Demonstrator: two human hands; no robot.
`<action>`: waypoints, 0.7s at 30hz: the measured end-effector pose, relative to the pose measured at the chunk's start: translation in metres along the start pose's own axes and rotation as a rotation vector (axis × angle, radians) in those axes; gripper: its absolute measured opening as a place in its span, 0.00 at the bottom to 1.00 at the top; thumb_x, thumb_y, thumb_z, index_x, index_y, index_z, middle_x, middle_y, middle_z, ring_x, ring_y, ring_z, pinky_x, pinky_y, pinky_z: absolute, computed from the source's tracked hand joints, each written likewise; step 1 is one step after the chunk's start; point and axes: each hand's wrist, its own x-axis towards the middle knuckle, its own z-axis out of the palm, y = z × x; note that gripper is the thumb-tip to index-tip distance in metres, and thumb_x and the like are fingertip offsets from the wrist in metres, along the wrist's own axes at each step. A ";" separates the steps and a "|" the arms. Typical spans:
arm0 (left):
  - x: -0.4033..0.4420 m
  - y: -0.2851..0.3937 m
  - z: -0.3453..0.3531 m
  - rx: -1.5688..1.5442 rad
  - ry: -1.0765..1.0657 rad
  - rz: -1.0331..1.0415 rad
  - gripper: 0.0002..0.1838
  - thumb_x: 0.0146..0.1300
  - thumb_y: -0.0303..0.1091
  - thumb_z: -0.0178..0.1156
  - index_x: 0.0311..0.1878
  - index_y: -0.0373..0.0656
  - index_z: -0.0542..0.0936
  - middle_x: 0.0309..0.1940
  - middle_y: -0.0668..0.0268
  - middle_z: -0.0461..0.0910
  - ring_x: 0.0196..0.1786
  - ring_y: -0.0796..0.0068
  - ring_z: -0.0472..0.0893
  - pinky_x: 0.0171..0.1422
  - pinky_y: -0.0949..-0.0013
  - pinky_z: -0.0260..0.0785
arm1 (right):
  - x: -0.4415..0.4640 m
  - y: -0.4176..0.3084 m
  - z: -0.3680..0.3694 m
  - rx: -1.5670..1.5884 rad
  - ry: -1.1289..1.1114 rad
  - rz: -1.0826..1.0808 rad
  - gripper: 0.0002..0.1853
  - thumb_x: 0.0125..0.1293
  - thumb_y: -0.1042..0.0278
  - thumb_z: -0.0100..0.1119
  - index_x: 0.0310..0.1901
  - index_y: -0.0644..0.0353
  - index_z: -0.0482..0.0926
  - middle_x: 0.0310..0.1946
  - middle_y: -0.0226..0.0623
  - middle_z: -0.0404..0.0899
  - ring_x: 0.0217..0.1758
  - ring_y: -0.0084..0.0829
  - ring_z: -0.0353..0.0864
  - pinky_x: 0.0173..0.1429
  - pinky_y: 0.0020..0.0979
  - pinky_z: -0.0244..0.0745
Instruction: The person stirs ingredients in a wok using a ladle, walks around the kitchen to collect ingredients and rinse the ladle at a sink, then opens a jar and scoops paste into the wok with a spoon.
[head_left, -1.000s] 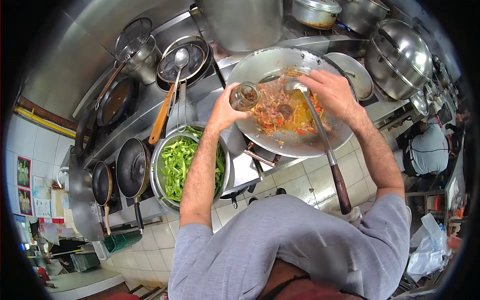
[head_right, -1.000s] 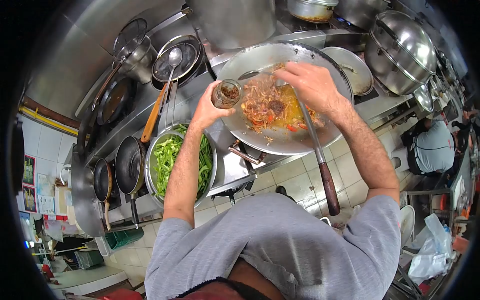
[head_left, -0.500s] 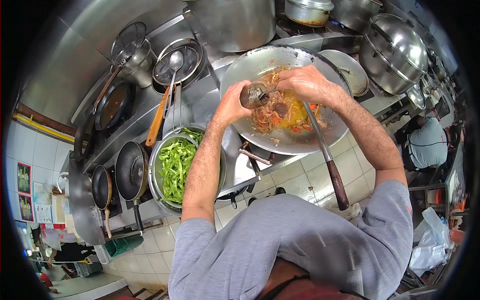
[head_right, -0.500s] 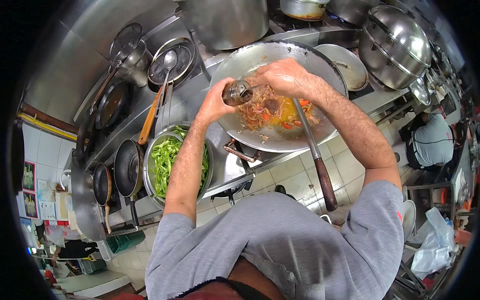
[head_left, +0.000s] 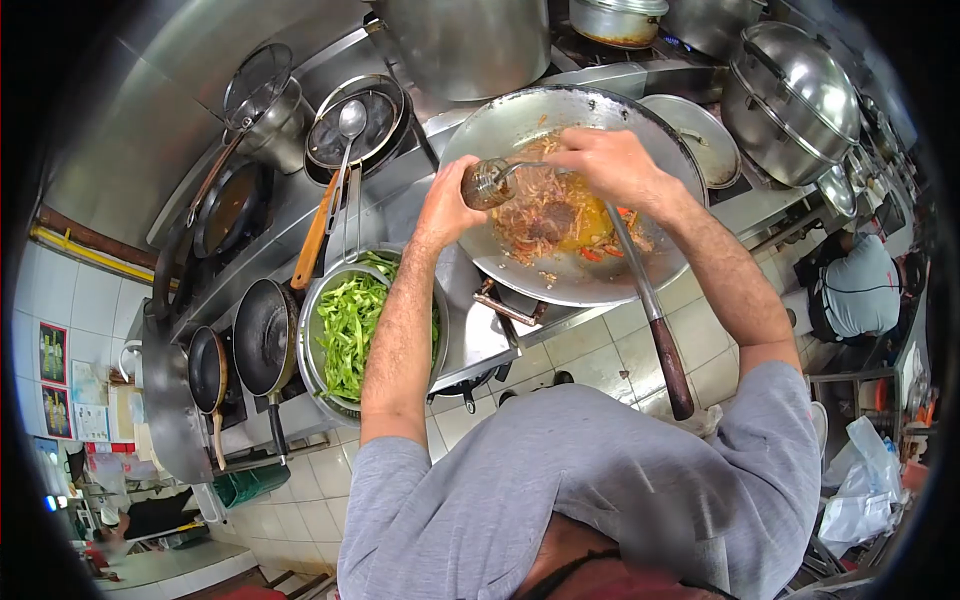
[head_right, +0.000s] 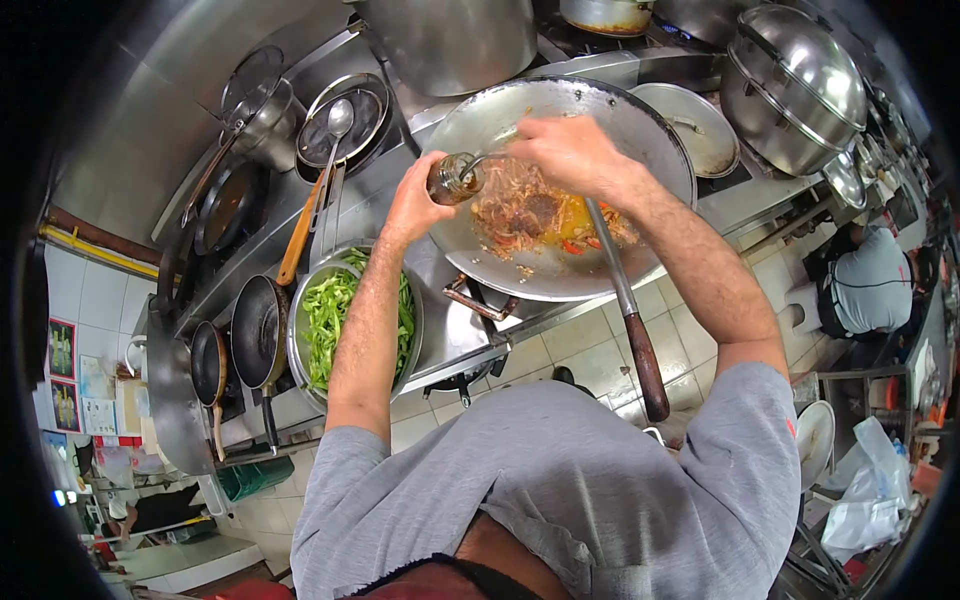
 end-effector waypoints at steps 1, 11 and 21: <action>0.001 0.004 0.001 0.004 0.007 0.030 0.36 0.32 0.26 0.67 0.52 0.43 0.69 0.47 0.58 0.73 0.53 0.57 0.71 0.61 0.61 0.62 | 0.004 -0.003 0.004 -0.003 0.022 -0.061 0.17 0.45 0.79 0.56 0.39 0.51 0.79 0.32 0.31 0.73 0.42 0.34 0.77 0.39 0.35 0.75; -0.005 -0.001 0.002 0.053 0.137 -0.081 0.36 0.30 0.27 0.68 0.52 0.42 0.69 0.46 0.57 0.74 0.52 0.56 0.72 0.59 0.61 0.64 | -0.012 0.010 -0.032 -0.023 -0.031 0.032 0.19 0.45 0.80 0.55 0.41 0.52 0.79 0.32 0.33 0.73 0.39 0.36 0.77 0.39 0.36 0.75; -0.015 -0.004 0.007 -0.228 0.291 -0.216 0.43 0.32 0.33 0.74 0.56 0.37 0.66 0.48 0.57 0.75 0.52 0.65 0.75 0.58 0.65 0.66 | -0.043 0.018 0.027 -0.007 -0.111 0.359 0.15 0.53 0.76 0.53 0.43 0.53 0.79 0.36 0.38 0.79 0.41 0.38 0.81 0.43 0.38 0.77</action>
